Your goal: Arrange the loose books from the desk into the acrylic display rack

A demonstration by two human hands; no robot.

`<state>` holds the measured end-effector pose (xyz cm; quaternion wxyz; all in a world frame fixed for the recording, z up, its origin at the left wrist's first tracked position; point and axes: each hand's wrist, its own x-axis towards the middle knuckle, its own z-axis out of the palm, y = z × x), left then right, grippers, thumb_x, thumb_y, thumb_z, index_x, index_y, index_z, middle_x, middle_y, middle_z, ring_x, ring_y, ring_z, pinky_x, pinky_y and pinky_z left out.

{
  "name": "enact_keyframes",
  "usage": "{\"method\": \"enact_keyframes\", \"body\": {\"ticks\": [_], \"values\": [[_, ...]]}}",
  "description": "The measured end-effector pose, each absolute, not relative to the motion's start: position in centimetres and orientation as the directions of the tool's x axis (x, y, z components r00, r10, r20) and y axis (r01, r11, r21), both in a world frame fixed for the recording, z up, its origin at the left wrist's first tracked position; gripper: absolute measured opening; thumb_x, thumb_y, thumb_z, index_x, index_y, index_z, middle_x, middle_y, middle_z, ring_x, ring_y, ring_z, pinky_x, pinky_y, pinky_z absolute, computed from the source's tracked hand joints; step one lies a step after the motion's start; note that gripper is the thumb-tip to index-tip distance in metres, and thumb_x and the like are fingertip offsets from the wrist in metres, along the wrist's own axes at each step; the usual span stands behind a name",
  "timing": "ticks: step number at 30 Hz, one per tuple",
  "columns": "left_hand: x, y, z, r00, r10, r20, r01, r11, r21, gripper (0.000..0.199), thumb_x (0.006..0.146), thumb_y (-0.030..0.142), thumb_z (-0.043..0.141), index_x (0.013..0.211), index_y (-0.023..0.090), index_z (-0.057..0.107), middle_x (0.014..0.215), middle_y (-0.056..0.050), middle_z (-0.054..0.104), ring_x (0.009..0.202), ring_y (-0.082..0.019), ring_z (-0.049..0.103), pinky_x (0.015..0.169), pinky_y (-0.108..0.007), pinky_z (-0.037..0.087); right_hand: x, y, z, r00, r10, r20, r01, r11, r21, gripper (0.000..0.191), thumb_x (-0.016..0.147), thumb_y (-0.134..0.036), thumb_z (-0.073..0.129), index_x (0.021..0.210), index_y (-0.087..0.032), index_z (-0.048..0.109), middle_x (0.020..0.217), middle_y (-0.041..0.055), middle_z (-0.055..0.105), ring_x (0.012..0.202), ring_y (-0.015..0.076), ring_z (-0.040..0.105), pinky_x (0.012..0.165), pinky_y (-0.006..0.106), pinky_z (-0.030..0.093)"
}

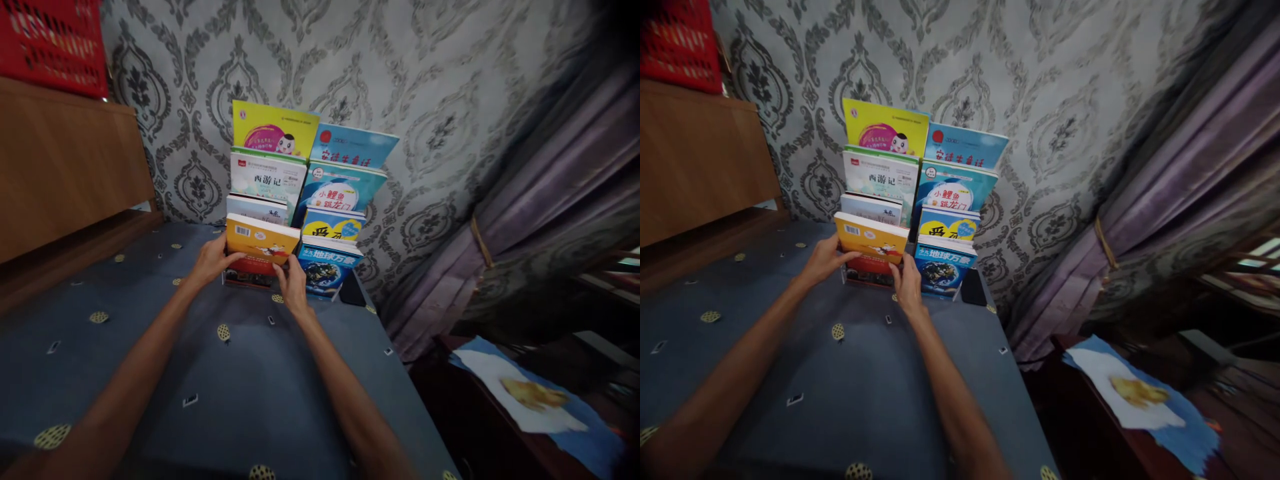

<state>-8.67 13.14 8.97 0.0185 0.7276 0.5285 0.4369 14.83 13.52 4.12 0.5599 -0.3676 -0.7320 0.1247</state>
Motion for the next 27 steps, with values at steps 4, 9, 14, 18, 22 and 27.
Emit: {"method": "enact_keyframes", "body": {"ticks": [4, 9, 14, 18, 22, 27], "values": [[-8.9, 13.4, 8.6, 0.075, 0.806, 0.587, 0.783, -0.413, 0.466, 0.043, 0.082, 0.047, 0.068, 0.114, 0.019, 0.062, 0.103, -0.010, 0.075, 0.090, -0.028, 0.070, 0.075, -0.035, 0.051, 14.8, 13.7, 3.7, -0.121, 0.690, 0.714, 0.396, 0.693, -0.602, 0.023, 0.097, -0.034, 0.051, 0.114, -0.020, 0.058, 0.110, 0.0109, 0.067, 0.099, 0.0240, 0.063, 0.083, 0.034, 0.053], [-9.0, 13.5, 8.4, 0.069, 0.827, 0.557, 0.836, -0.353, 0.420, 0.043, 0.084, 0.048, 0.067, 0.116, 0.019, 0.061, 0.098, -0.009, 0.075, 0.085, -0.027, 0.071, 0.072, -0.033, 0.050, 14.8, 13.8, 3.6, -0.120, 0.693, 0.711, 0.404, 0.688, -0.602, 0.021, 0.096, -0.033, 0.051, 0.111, -0.019, 0.057, 0.108, 0.0116, 0.067, 0.099, 0.0247, 0.064, 0.085, 0.036, 0.052], [-8.5, 12.7, 9.0, 0.060, 0.860, 0.507, 0.892, -0.274, 0.359, 0.043, 0.087, 0.046, 0.065, 0.120, 0.020, 0.058, 0.097, -0.010, 0.075, 0.087, -0.029, 0.071, 0.073, -0.033, 0.050, 14.8, 13.8, 3.7, -0.123, 0.729, 0.673, 0.498, 0.632, -0.594, 0.018, 0.095, -0.031, 0.052, 0.107, -0.019, 0.056, 0.102, 0.0102, 0.068, 0.092, 0.0240, 0.064, 0.082, 0.034, 0.051], [-8.0, 12.2, 9.5, 0.039, 0.867, 0.496, 0.940, -0.200, 0.275, 0.048, 0.086, 0.050, 0.067, 0.119, 0.017, 0.055, 0.095, -0.014, 0.074, 0.087, -0.031, 0.070, 0.073, -0.033, 0.049, 14.8, 13.8, 3.8, -0.121, 0.786, 0.606, 0.625, 0.534, -0.569, 0.017, 0.094, -0.030, 0.052, 0.106, -0.019, 0.055, 0.096, 0.0094, 0.069, 0.085, 0.0239, 0.065, 0.076, 0.032, 0.049], [-8.0, 12.1, 9.7, 0.019, 0.878, 0.478, 0.960, -0.150, 0.238, 0.045, 0.088, 0.051, 0.065, 0.117, 0.018, 0.054, 0.091, -0.013, 0.073, 0.086, -0.031, 0.070, 0.074, -0.033, 0.049, 14.7, 13.9, 3.7, -0.121, 0.841, 0.527, 0.725, 0.437, -0.532, 0.016, 0.094, -0.028, 0.051, 0.107, -0.018, 0.053, 0.096, 0.0122, 0.071, 0.083, 0.0245, 0.067, 0.071, 0.030, 0.047], [-8.4, 12.3, 9.6, 0.018, 0.897, 0.443, 0.938, -0.169, 0.304, 0.033, 0.090, 0.046, 0.063, 0.110, 0.021, 0.057, 0.086, -0.010, 0.072, 0.081, -0.031, 0.070, 0.071, -0.035, 0.048, 14.5, 13.7, 3.7, -0.125, 0.870, 0.477, 0.765, 0.391, -0.512, 0.017, 0.095, -0.026, 0.050, 0.110, -0.016, 0.052, 0.095, 0.0136, 0.072, 0.083, 0.0255, 0.069, 0.069, 0.029, 0.046]]}}
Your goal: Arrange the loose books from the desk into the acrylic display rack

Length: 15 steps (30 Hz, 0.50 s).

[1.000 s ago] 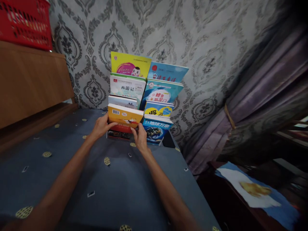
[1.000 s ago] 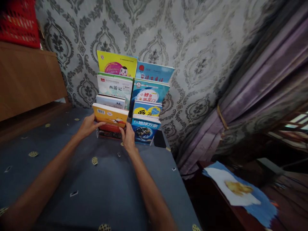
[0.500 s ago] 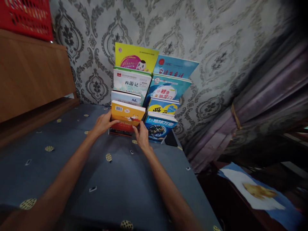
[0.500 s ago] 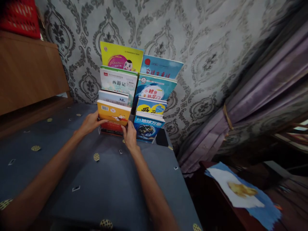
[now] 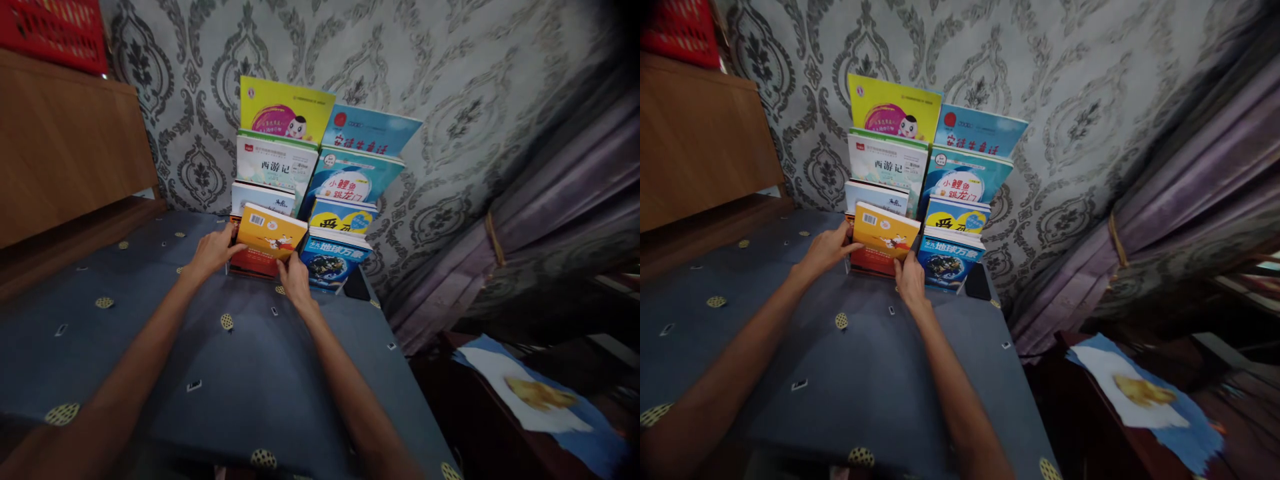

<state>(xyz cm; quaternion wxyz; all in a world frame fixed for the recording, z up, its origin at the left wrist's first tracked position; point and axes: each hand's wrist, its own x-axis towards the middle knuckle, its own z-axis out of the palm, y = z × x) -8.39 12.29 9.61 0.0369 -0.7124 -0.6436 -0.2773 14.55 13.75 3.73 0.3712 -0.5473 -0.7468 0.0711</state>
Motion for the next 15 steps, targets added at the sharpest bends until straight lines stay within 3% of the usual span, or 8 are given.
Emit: {"method": "enact_keyframes", "body": {"ticks": [4, 10, 12, 15], "values": [[-8.7, 12.5, 9.4, 0.082, 0.888, 0.452, 0.928, -0.233, 0.291, 0.021, 0.092, 0.039, 0.061, 0.103, 0.022, 0.060, 0.088, -0.008, 0.073, 0.080, -0.027, 0.068, 0.069, -0.032, 0.046, 14.4, 13.7, 3.8, -0.125, 0.876, 0.465, 0.776, 0.378, -0.505, 0.017, 0.096, -0.024, 0.049, 0.111, -0.015, 0.051, 0.098, 0.0161, 0.072, 0.087, 0.0270, 0.069, 0.070, 0.030, 0.046], [-8.9, 12.2, 9.9, 0.096, 0.899, 0.427, 0.921, -0.243, 0.304, 0.017, 0.090, 0.035, 0.063, 0.103, 0.023, 0.062, 0.091, -0.007, 0.073, 0.082, -0.026, 0.068, 0.072, -0.033, 0.048, 14.4, 13.8, 3.7, -0.138, 0.856, 0.499, 0.765, 0.412, -0.495, 0.016, 0.096, -0.022, 0.047, 0.110, -0.016, 0.050, 0.102, 0.0158, 0.071, 0.088, 0.0258, 0.068, 0.070, 0.030, 0.046], [-8.6, 11.7, 10.5, 0.052, 0.866, 0.497, 0.904, -0.252, 0.344, 0.030, 0.089, 0.033, 0.064, 0.118, 0.023, 0.059, 0.096, -0.007, 0.073, 0.085, -0.025, 0.068, 0.076, -0.033, 0.049, 14.3, 13.7, 3.7, -0.133, 0.865, 0.484, 0.764, 0.401, -0.506, 0.015, 0.096, -0.021, 0.046, 0.110, -0.016, 0.050, 0.100, 0.0158, 0.071, 0.087, 0.0263, 0.069, 0.071, 0.031, 0.046], [-7.9, 10.9, 11.6, 0.033, 0.768, 0.640, 0.882, -0.324, 0.343, 0.060, 0.091, 0.027, 0.061, 0.146, 0.025, 0.038, 0.121, -0.009, 0.068, 0.097, -0.024, 0.067, 0.086, -0.034, 0.050, 14.3, 13.6, 3.8, -0.123, 0.876, 0.466, 0.761, 0.384, -0.522, 0.015, 0.095, -0.022, 0.047, 0.109, -0.016, 0.051, 0.098, 0.0153, 0.071, 0.085, 0.0265, 0.069, 0.070, 0.031, 0.046]]}}
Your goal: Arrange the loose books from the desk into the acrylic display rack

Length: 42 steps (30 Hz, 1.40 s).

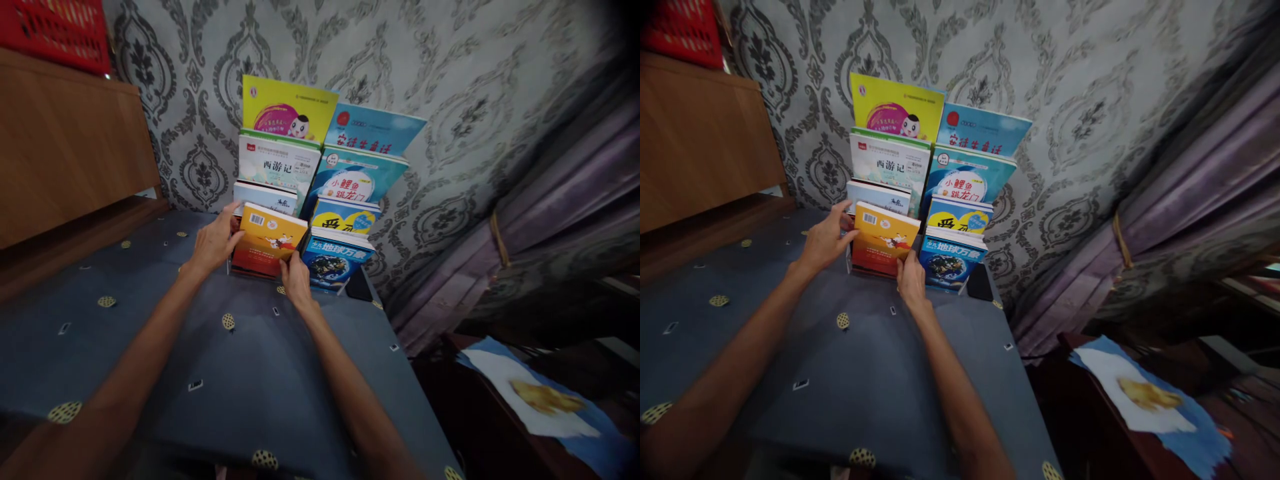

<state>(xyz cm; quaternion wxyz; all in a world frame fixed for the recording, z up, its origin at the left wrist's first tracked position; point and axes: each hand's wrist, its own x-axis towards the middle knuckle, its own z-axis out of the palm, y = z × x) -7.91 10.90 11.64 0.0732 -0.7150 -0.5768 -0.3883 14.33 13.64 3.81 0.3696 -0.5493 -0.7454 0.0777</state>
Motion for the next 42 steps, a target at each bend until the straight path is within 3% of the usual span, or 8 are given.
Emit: {"method": "enact_keyframes", "body": {"ticks": [3, 11, 18, 24, 34, 37, 39, 42], "values": [[-7.2, 10.1, 12.5, 0.102, 0.740, 0.665, 0.899, -0.355, 0.256, 0.065, 0.094, 0.023, 0.055, 0.153, 0.030, 0.029, 0.132, -0.009, 0.059, 0.107, -0.024, 0.064, 0.091, -0.033, 0.050, 14.4, 13.5, 3.8, -0.129, 0.871, 0.474, 0.749, 0.399, -0.529, 0.014, 0.095, -0.021, 0.047, 0.108, -0.017, 0.051, 0.098, 0.0145, 0.071, 0.084, 0.0259, 0.069, 0.070, 0.031, 0.046], [-6.9, 9.7, 13.4, 0.074, 0.773, 0.631, 0.943, -0.260, 0.209, 0.048, 0.099, 0.023, 0.045, 0.146, 0.030, 0.047, 0.116, -0.007, 0.065, 0.100, -0.025, 0.065, 0.084, -0.033, 0.050, 14.3, 13.5, 3.7, -0.149, 0.851, 0.504, 0.747, 0.431, -0.506, 0.022, 0.095, -0.020, 0.047, 0.116, -0.015, 0.051, 0.105, 0.0161, 0.071, 0.089, 0.0260, 0.069, 0.073, 0.031, 0.048], [-8.2, 10.6, 12.7, 0.046, 0.730, 0.682, 0.908, -0.315, 0.276, 0.040, 0.096, 0.023, 0.048, 0.134, 0.028, 0.061, 0.115, -0.005, 0.071, 0.106, -0.023, 0.065, 0.090, -0.033, 0.049, 13.5, 13.1, 3.4, -0.160, 0.870, 0.467, 0.797, 0.393, -0.459, 0.036, 0.095, -0.016, 0.044, 0.131, -0.012, 0.047, 0.118, 0.0217, 0.069, 0.096, 0.0291, 0.070, 0.078, 0.035, 0.050], [-9.1, 11.2, 11.4, 0.012, 0.709, 0.705, 0.870, -0.355, 0.342, 0.034, 0.094, 0.022, 0.051, 0.123, 0.028, 0.067, 0.116, -0.004, 0.073, 0.105, -0.023, 0.066, 0.092, -0.035, 0.050, 13.0, 12.5, 3.1, -0.171, 0.890, 0.422, 0.839, 0.356, -0.412, 0.035, 0.099, -0.022, 0.043, 0.131, -0.010, 0.049, 0.107, 0.0216, 0.073, 0.091, 0.0292, 0.072, 0.079, 0.035, 0.050], [-9.3, 12.1, 10.1, -0.025, 0.678, 0.734, 0.776, -0.450, 0.442, 0.033, 0.092, 0.028, 0.054, 0.123, 0.023, 0.063, 0.112, -0.008, 0.068, 0.099, -0.022, 0.065, 0.092, -0.037, 0.051, 12.9, 11.9, 4.3, -0.167, 0.919, 0.356, 0.871, 0.307, -0.384, 0.030, 0.100, -0.023, 0.047, 0.127, -0.011, 0.053, 0.101, 0.0203, 0.076, 0.090, 0.0298, 0.074, 0.075, 0.034, 0.052], [-9.8, 12.7, 9.5, -0.108, 0.704, 0.702, 0.716, -0.435, 0.546, 0.042, 0.088, 0.033, 0.059, 0.128, 0.020, 0.055, 0.104, -0.008, 0.071, 0.091, -0.021, 0.068, 0.081, -0.034, 0.053, 12.9, 11.8, 4.8, -0.162, 0.930, 0.330, 0.883, 0.286, -0.373, 0.033, 0.101, -0.022, 0.046, 0.129, -0.008, 0.052, 0.101, 0.0210, 0.076, 0.090, 0.0300, 0.075, 0.074, 0.034, 0.051], [-10.2, 13.1, 9.2, -0.098, 0.758, 0.644, 0.702, -0.406, 0.585, 0.038, 0.086, 0.037, 0.061, 0.119, 0.019, 0.059, 0.094, -0.007, 0.074, 0.082, -0.021, 0.069, 0.073, -0.031, 0.053, 12.9, 11.8, 5.1, -0.158, 0.935, 0.316, 0.885, 0.277, -0.375, 0.034, 0.101, -0.022, 0.045, 0.131, -0.007, 0.051, 0.102, 0.0214, 0.076, 0.091, 0.0294, 0.075, 0.073, 0.033, 0.051], [-10.8, 13.4, 9.0, 0.011, 0.838, 0.545, 0.765, -0.358, 0.535, 0.026, 0.085, 0.044, 0.060, 0.090, 0.019, 0.066, 0.085, -0.007, 0.075, 0.077, -0.023, 0.068, 0.069, -0.031, 0.051, 12.9, 11.7, 5.5, -0.150, 0.947, 0.284, 0.892, 0.254, -0.375, 0.034, 0.102, -0.023, 0.044, 0.131, -0.008, 0.052, 0.104, 0.0203, 0.076, 0.094, 0.0276, 0.074, 0.073, 0.030, 0.048]]}}
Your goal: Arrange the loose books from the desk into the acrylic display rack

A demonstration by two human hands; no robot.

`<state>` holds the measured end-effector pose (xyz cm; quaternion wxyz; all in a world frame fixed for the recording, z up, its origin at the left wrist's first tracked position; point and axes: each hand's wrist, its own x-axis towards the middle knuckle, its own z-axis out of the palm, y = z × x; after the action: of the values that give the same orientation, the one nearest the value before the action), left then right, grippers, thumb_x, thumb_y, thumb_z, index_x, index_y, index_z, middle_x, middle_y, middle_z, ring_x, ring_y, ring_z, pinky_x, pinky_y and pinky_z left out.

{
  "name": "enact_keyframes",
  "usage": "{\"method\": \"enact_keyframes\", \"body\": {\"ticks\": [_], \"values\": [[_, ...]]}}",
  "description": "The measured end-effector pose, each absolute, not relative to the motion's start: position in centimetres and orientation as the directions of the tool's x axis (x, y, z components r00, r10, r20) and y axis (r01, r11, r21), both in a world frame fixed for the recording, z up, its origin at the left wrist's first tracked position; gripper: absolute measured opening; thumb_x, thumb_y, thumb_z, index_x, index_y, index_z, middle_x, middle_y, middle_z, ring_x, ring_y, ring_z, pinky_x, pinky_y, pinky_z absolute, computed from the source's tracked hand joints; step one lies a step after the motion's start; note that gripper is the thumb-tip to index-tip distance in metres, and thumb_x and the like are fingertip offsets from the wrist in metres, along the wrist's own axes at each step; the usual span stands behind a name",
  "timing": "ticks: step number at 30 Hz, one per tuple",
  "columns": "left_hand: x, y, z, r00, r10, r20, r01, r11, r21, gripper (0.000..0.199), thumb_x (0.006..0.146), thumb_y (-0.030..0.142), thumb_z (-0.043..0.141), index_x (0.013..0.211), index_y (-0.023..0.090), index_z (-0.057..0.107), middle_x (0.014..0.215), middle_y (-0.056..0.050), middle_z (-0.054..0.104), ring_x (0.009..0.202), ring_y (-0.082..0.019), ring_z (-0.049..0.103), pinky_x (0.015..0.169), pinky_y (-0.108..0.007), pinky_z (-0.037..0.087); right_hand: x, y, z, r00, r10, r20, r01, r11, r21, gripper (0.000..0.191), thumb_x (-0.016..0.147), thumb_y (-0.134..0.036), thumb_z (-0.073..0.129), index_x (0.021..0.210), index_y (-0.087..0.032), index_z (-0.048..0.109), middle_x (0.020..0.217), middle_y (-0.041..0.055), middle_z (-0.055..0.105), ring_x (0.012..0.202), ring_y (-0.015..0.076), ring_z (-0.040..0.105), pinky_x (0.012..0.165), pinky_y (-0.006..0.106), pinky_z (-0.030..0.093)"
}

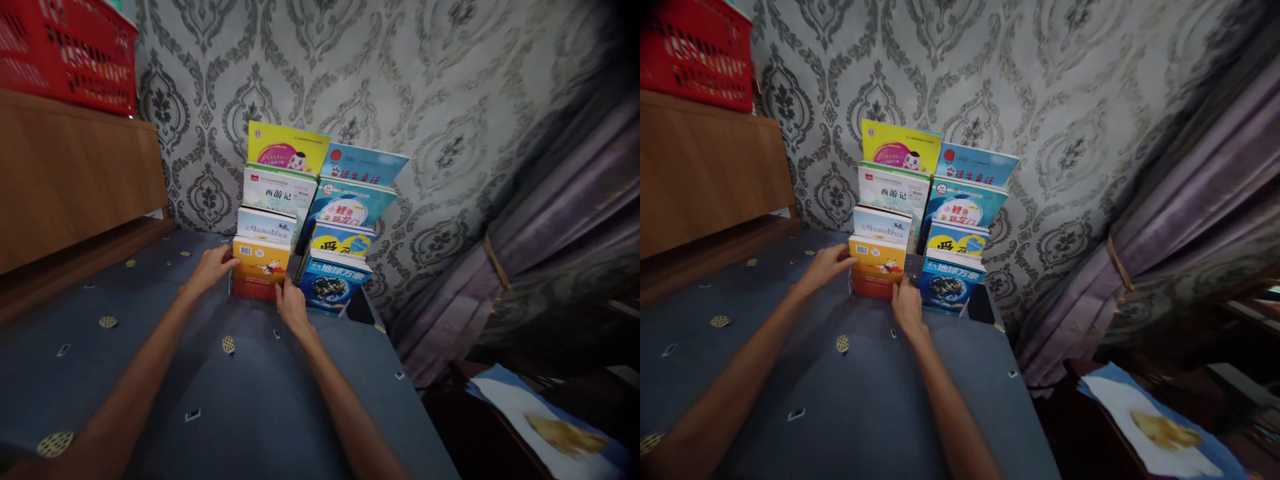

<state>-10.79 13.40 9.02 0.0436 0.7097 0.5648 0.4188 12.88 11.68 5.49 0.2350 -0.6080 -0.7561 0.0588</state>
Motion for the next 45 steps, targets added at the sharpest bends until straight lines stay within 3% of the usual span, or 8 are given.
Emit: {"method": "enact_keyframes", "body": {"ticks": [5, 10, 21, 24, 27, 32, 37, 45], "values": [[-10.8, 13.5, 9.0, 0.082, 0.893, 0.443, 0.820, -0.313, 0.480, 0.029, 0.088, 0.041, 0.055, 0.092, 0.016, 0.069, 0.092, -0.010, 0.076, 0.079, -0.022, 0.067, 0.070, -0.030, 0.047, 12.9, 11.3, 6.4, -0.128, 0.966, 0.225, 0.908, 0.205, -0.364, 0.029, 0.102, -0.019, 0.042, 0.126, -0.011, 0.058, 0.104, 0.0153, 0.076, 0.097, 0.0249, 0.073, 0.073, 0.027, 0.043], [-10.6, 14.0, 8.8, 0.090, 0.886, 0.454, 0.846, -0.309, 0.434, 0.023, 0.089, 0.034, 0.056, 0.093, 0.016, 0.070, 0.089, -0.010, 0.076, 0.081, -0.022, 0.066, 0.073, -0.029, 0.047, 12.9, 10.9, 7.2, -0.125, 0.975, 0.182, 0.927, 0.180, -0.328, 0.028, 0.102, -0.019, 0.042, 0.122, -0.011, 0.060, 0.103, 0.0156, 0.076, 0.096, 0.0246, 0.073, 0.071, 0.027, 0.042], [-10.1, 13.8, 8.9, 0.062, 0.906, 0.418, 0.862, -0.259, 0.435, 0.021, 0.090, 0.034, 0.057, 0.097, 0.018, 0.068, 0.097, -0.011, 0.076, 0.094, -0.025, 0.068, 0.081, -0.033, 0.049, 12.7, 10.8, 6.6, -0.111, 0.975, 0.190, 0.910, 0.177, -0.374, 0.029, 0.100, -0.021, 0.047, 0.124, -0.008, 0.058, 0.107, 0.0188, 0.075, 0.101, 0.0272, 0.073, 0.081, 0.030, 0.050], [-9.9, 13.6, 8.8, 0.037, 0.919, 0.393, 0.870, -0.223, 0.440, 0.020, 0.089, 0.035, 0.059, 0.094, 0.017, 0.067, 0.095, -0.011, 0.075, 0.093, -0.025, 0.068, 0.080, -0.033, 0.050, 12.6, 11.1, 5.9, -0.140, 0.955, 0.260, 0.842, 0.253, -0.477, 0.038, 0.097, -0.018, 0.047, 0.132, -0.005, 0.053, 0.116, 0.0209, 0.073, 0.108, 0.0287, 0.071, 0.090, 0.034, 0.052], [-9.6, 13.3, 8.8, 0.010, 0.916, 0.402, 0.864, -0.210, 0.457, 0.020, 0.089, 0.035, 0.060, 0.098, 0.018, 0.064, 0.093, -0.010, 0.075, 0.092, -0.025, 0.069, 0.079, -0.032, 0.050, 12.4, 11.7, 5.4, -0.139, 0.894, 0.426, 0.718, 0.388, -0.578, 0.055, 0.092, -0.017, 0.048, 0.144, -0.002, 0.041, 0.135, 0.0239, 0.063, 0.122, 0.0299, 0.064, 0.102, 0.040, 0.049], [-8.9, 12.9, 8.9, -0.018, 0.886, 0.464, 0.855, -0.227, 0.467, 0.024, 0.089, 0.032, 0.061, 0.108, 0.019, 0.057, 0.102, -0.011, 0.074, 0.098, -0.027, 0.069, 0.080, -0.034, 0.051, 11.5, 13.0, 6.0, 0.000, 0.785, 0.619, 0.521, 0.528, -0.671, 0.066, 0.089, -0.026, 0.051, 0.149, -0.002, 0.036, 0.150, 0.0230, 0.049, 0.140, 0.0295, 0.048, 0.115, 0.044, 0.040], [-8.5, 12.7, 9.3, -0.013, 0.883, 0.469, 0.880, -0.213, 0.425, 0.023, 0.090, 0.027, 0.062, 0.109, 0.018, 0.054, 0.107, -0.014, 0.073, 0.100, -0.028, 0.069, 0.082, -0.036, 0.051, 11.2, 13.9, 7.4, 0.090, 0.796, 0.599, 0.379, 0.529, -0.759, 0.059, 0.086, -0.029, 0.053, 0.143, -0.012, 0.049, 0.141, 0.0155, 0.061, 0.126, 0.0277, 0.060, 0.109, 0.043, 0.046], [-7.9, 12.4, 10.2, -0.025, 0.914, 0.404, 0.919, -0.138, 0.370, 0.020, 0.093, 0.025, 0.060, 0.108, 0.014, 0.052, 0.107, -0.018, 0.072, 0.100, -0.030, 0.070, 0.082, -0.037, 0.052, 11.6, 14.2, 7.6, 0.081, 0.776, 0.625, 0.357, 0.563, -0.745, 0.053, 0.084, -0.024, 0.051, 0.136, -0.014, 0.056, 0.132, 0.0137, 0.067, 0.121, 0.0265, 0.064, 0.106, 0.041, 0.048]]}}
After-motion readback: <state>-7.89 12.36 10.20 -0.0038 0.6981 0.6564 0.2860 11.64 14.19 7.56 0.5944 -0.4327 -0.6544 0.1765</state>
